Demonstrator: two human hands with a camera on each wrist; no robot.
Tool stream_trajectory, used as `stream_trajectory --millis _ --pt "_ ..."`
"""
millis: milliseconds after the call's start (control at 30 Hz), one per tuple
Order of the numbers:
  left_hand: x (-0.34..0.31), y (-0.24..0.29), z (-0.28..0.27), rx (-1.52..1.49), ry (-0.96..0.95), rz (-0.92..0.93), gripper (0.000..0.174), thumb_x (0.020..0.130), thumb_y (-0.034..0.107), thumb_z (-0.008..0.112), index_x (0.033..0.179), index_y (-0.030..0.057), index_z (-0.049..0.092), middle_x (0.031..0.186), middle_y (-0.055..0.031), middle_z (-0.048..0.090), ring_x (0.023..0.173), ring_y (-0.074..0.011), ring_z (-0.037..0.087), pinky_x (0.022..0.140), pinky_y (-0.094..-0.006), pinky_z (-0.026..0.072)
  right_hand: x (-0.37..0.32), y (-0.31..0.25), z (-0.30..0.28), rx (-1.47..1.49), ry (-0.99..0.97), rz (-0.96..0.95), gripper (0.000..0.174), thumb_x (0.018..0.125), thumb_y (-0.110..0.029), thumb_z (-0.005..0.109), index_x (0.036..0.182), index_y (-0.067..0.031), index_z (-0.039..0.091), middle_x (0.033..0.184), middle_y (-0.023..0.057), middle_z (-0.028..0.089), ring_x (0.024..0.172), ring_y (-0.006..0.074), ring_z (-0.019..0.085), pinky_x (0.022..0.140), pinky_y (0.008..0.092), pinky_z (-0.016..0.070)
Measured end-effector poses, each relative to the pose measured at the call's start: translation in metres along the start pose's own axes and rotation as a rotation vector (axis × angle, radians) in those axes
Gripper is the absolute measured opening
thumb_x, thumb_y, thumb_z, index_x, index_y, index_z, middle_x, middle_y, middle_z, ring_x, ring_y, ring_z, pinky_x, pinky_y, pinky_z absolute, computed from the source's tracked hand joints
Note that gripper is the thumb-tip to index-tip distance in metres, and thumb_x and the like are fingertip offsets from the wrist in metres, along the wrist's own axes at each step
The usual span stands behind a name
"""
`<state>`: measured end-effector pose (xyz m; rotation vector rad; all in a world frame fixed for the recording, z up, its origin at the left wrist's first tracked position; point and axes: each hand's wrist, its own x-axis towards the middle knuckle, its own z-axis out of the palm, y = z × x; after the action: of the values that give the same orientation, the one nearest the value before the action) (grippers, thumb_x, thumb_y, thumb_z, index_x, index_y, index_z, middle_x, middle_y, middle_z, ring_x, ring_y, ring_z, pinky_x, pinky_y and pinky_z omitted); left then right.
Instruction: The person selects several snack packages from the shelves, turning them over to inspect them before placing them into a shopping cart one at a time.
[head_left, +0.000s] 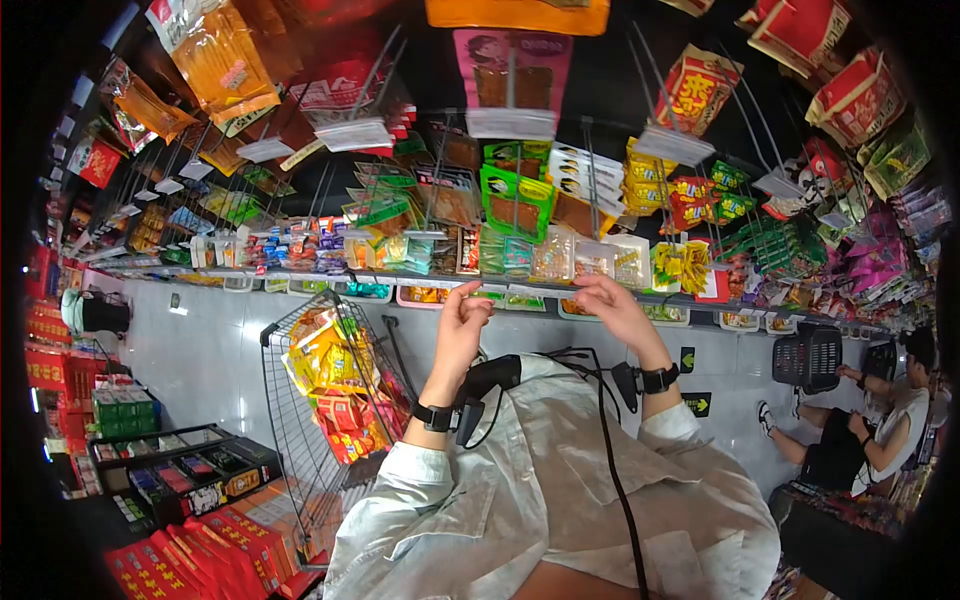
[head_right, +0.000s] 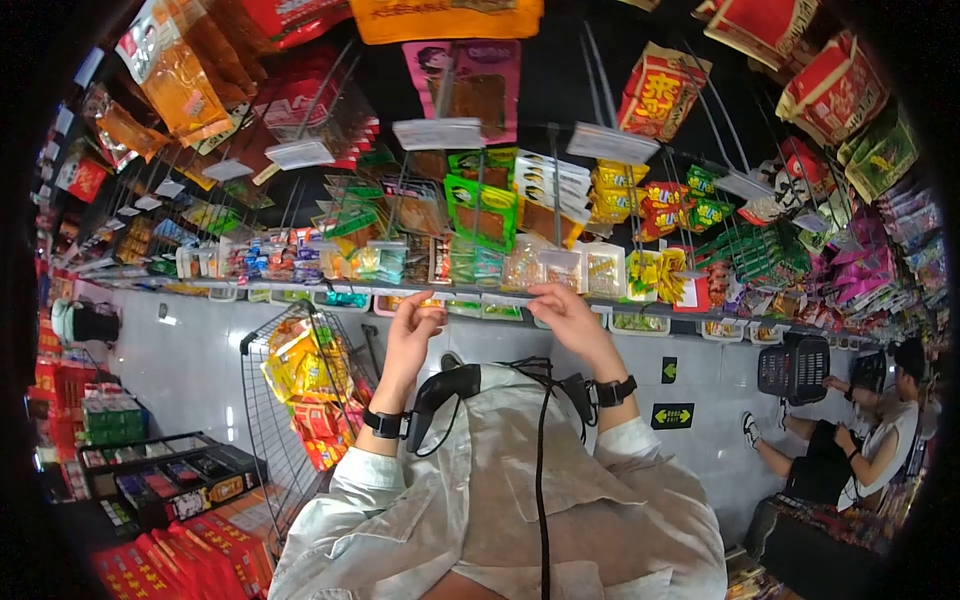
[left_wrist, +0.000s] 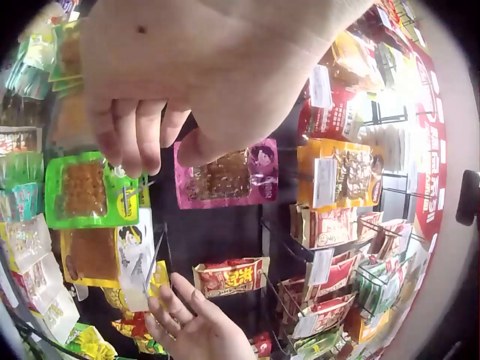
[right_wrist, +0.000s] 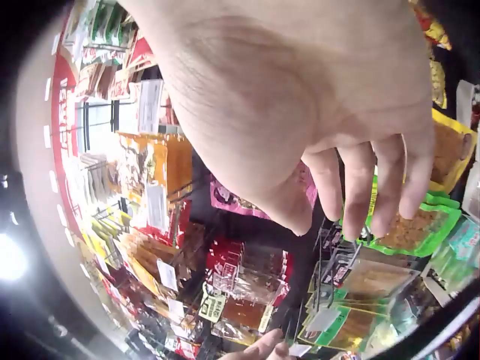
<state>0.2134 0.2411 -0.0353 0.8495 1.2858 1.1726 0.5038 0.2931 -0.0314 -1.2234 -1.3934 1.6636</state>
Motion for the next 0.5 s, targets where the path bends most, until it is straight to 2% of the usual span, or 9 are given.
stream_trajectory --millis 100,133,233,267,367,433,467,500 --pt "0.025 0.007 -0.034 -0.022 -0.033 -0.009 0.041 0.098 0.008 0.058 0.138 0.0052 0.05 0.107 -0.0038 0.07 0.099 -0.0138 0.065 0.088 -0.0291 0.0489 0.048 -0.006 0.018 -0.154 -0.01 -0.05 0.034 0.1 -0.018 0.064 0.129 -0.003 0.057 0.11 0.0067 0.069 0.1 0.0129 0.064 0.087 0.0279 0.0512" --pt "0.034 0.009 -0.042 -0.018 -0.046 -0.007 0.041 0.098 0.008 0.058 0.139 0.0052 0.05 0.107 -0.0038 0.07 0.099 -0.0137 0.065 0.088 -0.0288 0.0488 0.062 -0.014 0.026 -0.188 -0.002 -0.063 0.039 0.099 -0.019 0.066 0.133 -0.0036 0.053 0.11 0.007 0.069 0.099 0.0129 0.064 0.084 0.0284 0.0519" --pt "0.058 0.019 -0.054 0.005 -0.079 -0.009 0.042 0.099 0.008 0.058 0.14 0.0043 0.049 0.107 -0.0046 0.07 0.099 -0.0134 0.065 0.088 -0.0275 0.0486 0.1 -0.027 0.042 -0.091 0.03 0.017 0.044 0.099 -0.02 0.065 0.137 -0.0048 0.049 0.111 0.0072 0.068 0.099 0.0131 0.064 0.083 0.0278 0.0516" --pt "0.063 0.024 -0.054 0.02 -0.087 -0.016 0.042 0.099 0.008 0.058 0.14 0.0041 0.049 0.107 -0.0048 0.07 0.1 -0.0134 0.065 0.088 -0.0273 0.0487 0.113 -0.022 0.043 -0.164 0.047 -0.022 0.046 0.103 -0.03 0.06 0.14 -0.0064 0.046 0.117 0.0085 0.067 0.1 0.0149 0.065 0.084 0.0287 0.0513" --pt "0.091 0.025 -0.051 0.047 -0.138 -0.011 0.044 0.098 0.009 0.059 0.14 0.0041 0.048 0.108 -0.0053 0.069 0.1 -0.014 0.065 0.086 -0.0269 0.0488 0.139 -0.029 0.055 0.024 0.161 0.093 0.049 0.106 -0.043 0.051 0.14 -0.0076 0.046 0.124 0.0097 0.065 0.102 0.0174 0.065 0.086 0.0311 0.0511" --pt "0.109 0.029 -0.04 0.062 -0.172 -0.012 0.044 0.098 0.01 0.06 0.14 0.0046 0.049 0.108 -0.0054 0.069 0.099 -0.0141 0.065 0.085 -0.0268 0.0487 0.156 -0.026 0.059 0.031 0.204 0.103 0.054 0.105 -0.049 0.046 0.141 -0.0076 0.045 0.128 0.0109 0.063 0.104 0.0187 0.065 0.088 0.0329 0.051" --pt "0.117 0.031 -0.032 0.082 -0.164 -0.01 0.047 0.096 0.013 0.062 0.139 0.0001 0.049 0.098 -0.0051 0.068 0.092 -0.0115 0.061 0.085 -0.0271 0.0473 0.162 -0.025 0.058 0.033 0.223 0.109 0.057 0.105 -0.052 0.044 0.142 -0.0076 0.045 0.129 0.0116 0.062 0.105 0.0194 0.065 0.089 0.0338 0.051" --pt "0.127 0.032 -0.024 0.107 -0.166 -0.009 0.046 0.097 0.015 0.061 0.139 0.0003 0.049 0.098 -0.0053 0.068 0.091 -0.0117 0.061 0.084 -0.0274 0.0473 0.169 -0.026 0.056 0.028 0.227 0.116 0.057 0.105 -0.052 0.044 0.143 -0.0093 0.044 0.13 0.0111 0.061 0.107 0.0193 0.064 0.091 0.0345 0.0498"
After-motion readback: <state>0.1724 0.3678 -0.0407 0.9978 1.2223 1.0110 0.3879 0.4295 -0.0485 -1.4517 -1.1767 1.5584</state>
